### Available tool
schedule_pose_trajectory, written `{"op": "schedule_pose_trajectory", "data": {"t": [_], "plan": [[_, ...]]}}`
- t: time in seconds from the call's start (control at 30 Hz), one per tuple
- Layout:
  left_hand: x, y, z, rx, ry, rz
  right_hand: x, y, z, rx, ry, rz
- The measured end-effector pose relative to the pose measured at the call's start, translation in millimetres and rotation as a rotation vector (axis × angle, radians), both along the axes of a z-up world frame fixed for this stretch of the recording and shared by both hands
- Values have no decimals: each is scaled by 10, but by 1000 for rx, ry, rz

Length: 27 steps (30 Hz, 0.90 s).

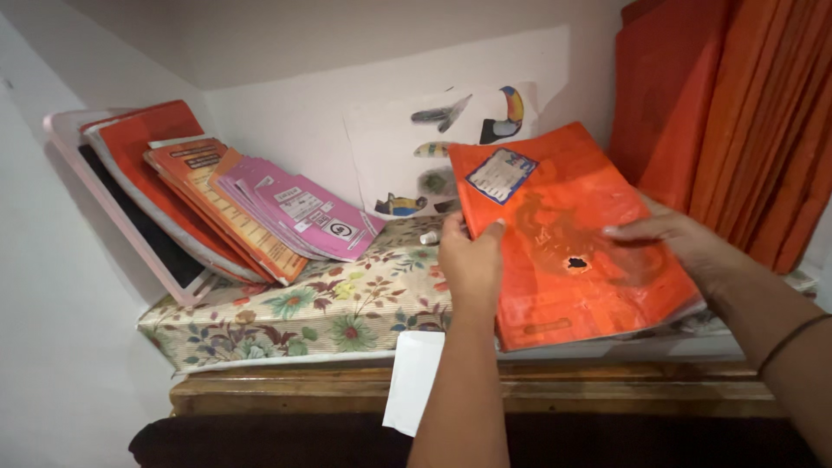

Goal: The person organizes notebooks and orange folders on a floral-patterned shelf, moving items by hand between the shelf and a bed.

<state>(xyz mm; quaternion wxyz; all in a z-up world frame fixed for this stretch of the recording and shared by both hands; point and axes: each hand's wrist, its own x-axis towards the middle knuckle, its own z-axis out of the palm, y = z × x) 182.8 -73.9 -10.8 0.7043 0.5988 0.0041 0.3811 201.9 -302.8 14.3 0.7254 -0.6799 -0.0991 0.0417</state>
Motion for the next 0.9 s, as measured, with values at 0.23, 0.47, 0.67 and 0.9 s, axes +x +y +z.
{"op": "schedule_pose_trajectory", "data": {"t": [0.23, 0.47, 0.67, 0.9], "plan": [[30, 25, -42, -45, -65, -78, -242, 161, 122, -37, -44, 42], [-4, 79, -30, -132, -24, -169, -231, 220, 155, -105, 3, 14], [-5, 72, -39, -92, -146, -159, -86, 217, 92, -40, 4, 107], [-292, 65, 35, -111, -153, -534, -257, 251, 30, -126, -323, -84]]}}
